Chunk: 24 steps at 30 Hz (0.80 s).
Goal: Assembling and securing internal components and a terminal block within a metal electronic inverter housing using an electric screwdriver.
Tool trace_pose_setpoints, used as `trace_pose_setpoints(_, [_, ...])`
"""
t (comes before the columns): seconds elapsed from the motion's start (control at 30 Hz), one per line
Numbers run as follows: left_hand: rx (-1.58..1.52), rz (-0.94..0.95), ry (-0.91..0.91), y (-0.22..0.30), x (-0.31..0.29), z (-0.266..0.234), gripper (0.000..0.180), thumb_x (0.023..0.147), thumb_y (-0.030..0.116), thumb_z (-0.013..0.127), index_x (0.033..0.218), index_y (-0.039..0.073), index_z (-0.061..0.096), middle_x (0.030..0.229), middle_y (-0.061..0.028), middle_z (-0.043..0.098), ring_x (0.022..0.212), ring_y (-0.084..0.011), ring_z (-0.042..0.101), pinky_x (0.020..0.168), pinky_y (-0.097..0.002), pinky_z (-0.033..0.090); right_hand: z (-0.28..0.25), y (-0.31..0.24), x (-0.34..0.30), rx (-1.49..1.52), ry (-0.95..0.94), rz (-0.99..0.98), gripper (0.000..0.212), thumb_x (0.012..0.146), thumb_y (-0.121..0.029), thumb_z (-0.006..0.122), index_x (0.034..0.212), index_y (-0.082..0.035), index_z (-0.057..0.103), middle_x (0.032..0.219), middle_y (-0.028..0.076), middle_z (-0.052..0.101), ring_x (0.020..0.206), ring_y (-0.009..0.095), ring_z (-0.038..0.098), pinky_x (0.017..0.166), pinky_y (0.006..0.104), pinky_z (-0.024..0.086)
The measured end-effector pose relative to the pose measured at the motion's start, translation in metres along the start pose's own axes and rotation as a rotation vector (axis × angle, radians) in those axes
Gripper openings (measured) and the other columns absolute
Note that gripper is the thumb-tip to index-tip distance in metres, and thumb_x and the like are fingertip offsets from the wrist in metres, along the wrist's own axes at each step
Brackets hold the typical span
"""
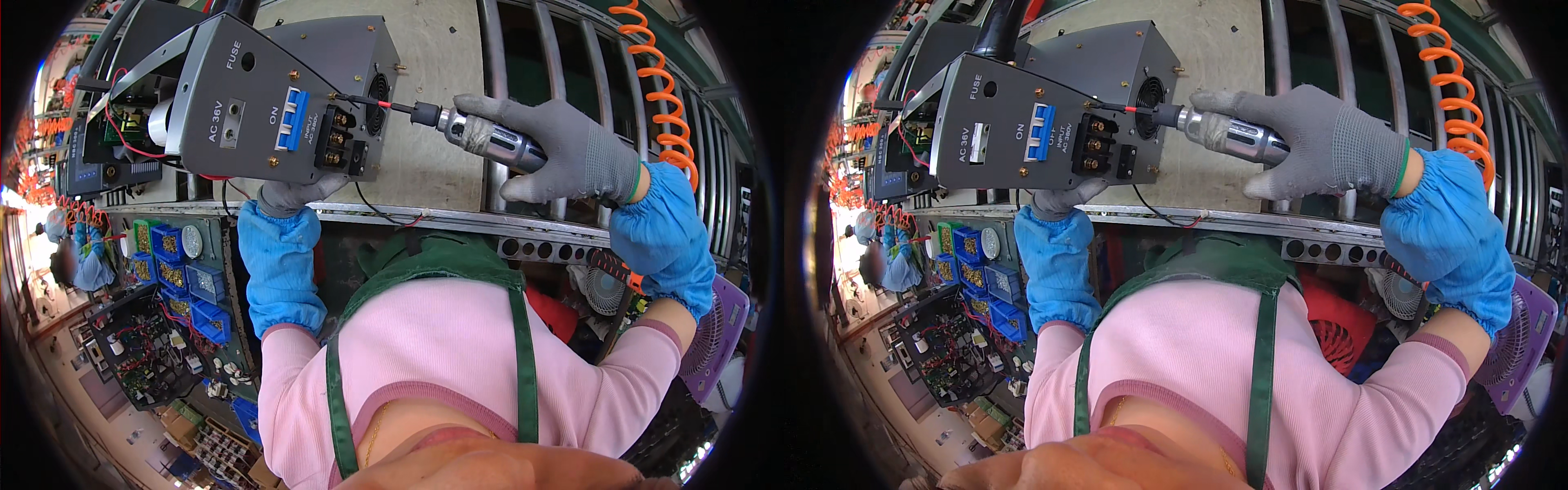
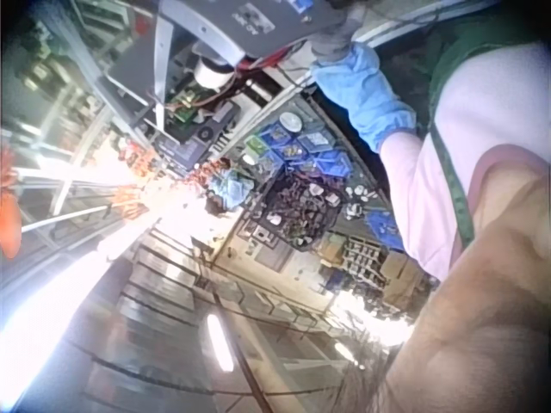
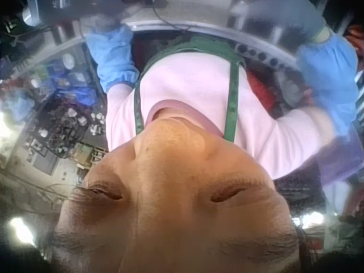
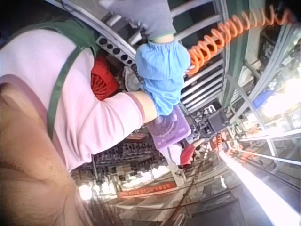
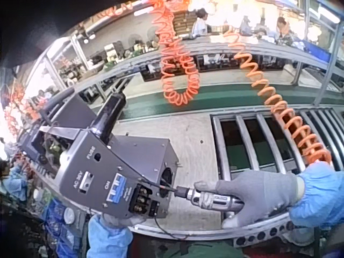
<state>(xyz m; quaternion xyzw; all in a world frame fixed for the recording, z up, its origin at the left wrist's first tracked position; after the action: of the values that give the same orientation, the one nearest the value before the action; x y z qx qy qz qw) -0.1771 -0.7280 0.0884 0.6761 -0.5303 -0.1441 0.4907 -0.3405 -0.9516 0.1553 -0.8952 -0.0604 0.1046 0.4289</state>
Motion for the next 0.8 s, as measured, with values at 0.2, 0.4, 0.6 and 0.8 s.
trace_pose_setpoints(0.2, [-0.495, -0.196, 0.018, -0.023, -0.005, 0.0, 0.086, 0.062, 0.011, 0.084, 0.136, 0.007, 0.04, 0.128, -0.0109, 0.051, 0.114, -0.0245, 0.055, 0.094, -0.0367, 0.05, 0.003, 0.001, 0.002, -0.05, -0.042, 0.05, 0.081, 0.066, -0.022, 0.07, 0.14, -0.017, 0.038, 0.071, 0.013, 0.063, 0.062, 0.022, 0.066, 0.064, 0.0296, 0.052])
trace_pose_setpoints(0.4, [-0.058, -0.104, -0.029, -0.006, 0.002, 0.002, 0.069, 0.068, 0.036, 0.078, 0.129, 0.02, 0.049, 0.124, -0.0012, 0.056, 0.111, -0.0175, 0.057, 0.094, -0.031, 0.047, 0.006, 0.007, 0.001, -0.053, 0.053, -0.065, 0.083, 0.065, -0.022, 0.072, 0.141, -0.017, 0.037, 0.072, 0.014, 0.063, 0.06, 0.024, 0.064, 0.064, 0.0311, 0.05])
trace_pose_setpoints(0.6, [-0.096, 0.07, 0.028, -0.006, -0.005, -0.003, 0.083, 0.065, 0.018, 0.083, 0.135, 0.008, 0.04, 0.126, -0.009, 0.053, 0.112, -0.0195, 0.056, 0.094, -0.0345, 0.05, 0.006, 0.004, 0.004, -0.122, -0.084, 0.138, 0.086, 0.061, -0.017, 0.072, 0.139, -0.007, 0.038, 0.108, 0.014, 0.064, 0.093, 0.027, 0.065, 0.084, 0.0332, 0.049])
trace_pose_setpoints(0.8, [-0.136, -0.026, -0.003, -0.034, -0.015, 0.001, 0.082, 0.066, 0.021, 0.084, 0.134, 0.009, 0.041, 0.124, -0.0092, 0.055, 0.111, -0.0233, 0.057, 0.092, -0.0348, 0.048, 0.015, 0.012, 0.0, -0.082, -0.05, 0.096, 0.094, 0.061, -0.025, 0.077, 0.142, -0.007, 0.033, 0.107, 0.015, 0.064, 0.095, 0.028, 0.065, 0.086, 0.0336, 0.048])
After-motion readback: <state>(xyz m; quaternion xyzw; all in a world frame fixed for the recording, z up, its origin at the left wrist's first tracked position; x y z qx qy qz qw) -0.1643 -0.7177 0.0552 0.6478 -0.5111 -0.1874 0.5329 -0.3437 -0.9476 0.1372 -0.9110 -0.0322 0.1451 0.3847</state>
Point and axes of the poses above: each hand's wrist, its own x-axis towards the middle knuckle, its own z-axis out of the palm, y = z × x, the point moved 7 cm from there along x, towards the middle knuckle
